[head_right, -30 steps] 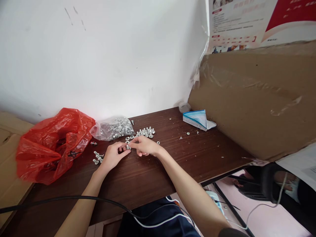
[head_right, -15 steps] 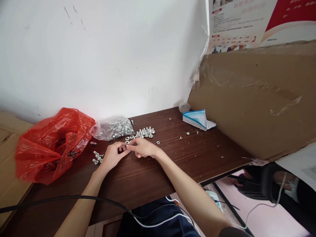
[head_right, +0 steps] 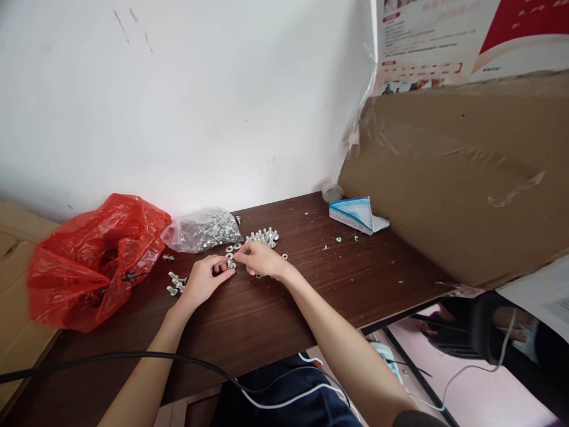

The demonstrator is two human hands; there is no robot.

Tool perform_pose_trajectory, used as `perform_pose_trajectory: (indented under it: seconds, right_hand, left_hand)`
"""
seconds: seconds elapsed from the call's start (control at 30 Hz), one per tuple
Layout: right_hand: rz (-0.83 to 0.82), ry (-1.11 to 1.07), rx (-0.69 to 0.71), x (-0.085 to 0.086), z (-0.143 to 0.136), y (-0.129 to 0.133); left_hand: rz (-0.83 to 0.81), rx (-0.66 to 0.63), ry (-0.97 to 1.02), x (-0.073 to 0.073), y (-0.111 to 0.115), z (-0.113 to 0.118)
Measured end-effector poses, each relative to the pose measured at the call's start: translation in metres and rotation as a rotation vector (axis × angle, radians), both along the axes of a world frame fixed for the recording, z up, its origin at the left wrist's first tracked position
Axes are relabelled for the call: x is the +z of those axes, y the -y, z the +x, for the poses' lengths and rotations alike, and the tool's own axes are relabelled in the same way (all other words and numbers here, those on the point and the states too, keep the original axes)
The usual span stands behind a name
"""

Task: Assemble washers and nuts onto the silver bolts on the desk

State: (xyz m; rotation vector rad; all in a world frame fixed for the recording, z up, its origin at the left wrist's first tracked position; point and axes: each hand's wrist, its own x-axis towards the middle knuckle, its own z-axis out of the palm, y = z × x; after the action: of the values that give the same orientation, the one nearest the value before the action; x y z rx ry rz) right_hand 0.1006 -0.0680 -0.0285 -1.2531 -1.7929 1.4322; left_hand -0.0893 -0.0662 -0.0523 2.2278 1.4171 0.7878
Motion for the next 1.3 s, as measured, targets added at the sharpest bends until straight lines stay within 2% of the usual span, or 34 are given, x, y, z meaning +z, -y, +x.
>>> perform_pose_trajectory:
  seconds: [0.37, 0.5, 0.67, 0.83, 1.07, 1.3]
  right_hand:
    - [-0.004, 0.062, 0.041, 0.001, -0.003, 0.003]
    - [0.177, 0.17, 0.014, -0.002, -0.009, 0.005]
    - [0.422, 0.344, -0.106, -0.008, -0.022, 0.011]
    - [0.461, 0.417, -0.097, -0.007, -0.028, 0.019]
    - [0.59, 0.236, -0.182, -0.003, -0.03, 0.025]
    - [0.568, -0.02, -0.311, 0.001, -0.026, 0.024]
  left_hand:
    - [-0.005, -0.008, 0.017, -0.003, 0.0, -0.001]
    - [-0.001, -0.012, 0.02, -0.005, 0.002, -0.001]
    - [0.02, 0.008, 0.017, -0.004, 0.004, 0.0]
    - [0.028, 0.042, 0.011, -0.008, 0.004, 0.001]
    - [0.074, 0.061, -0.036, -0.012, 0.006, 0.001]
    - [0.043, 0.015, 0.048, -0.01, 0.011, 0.0]
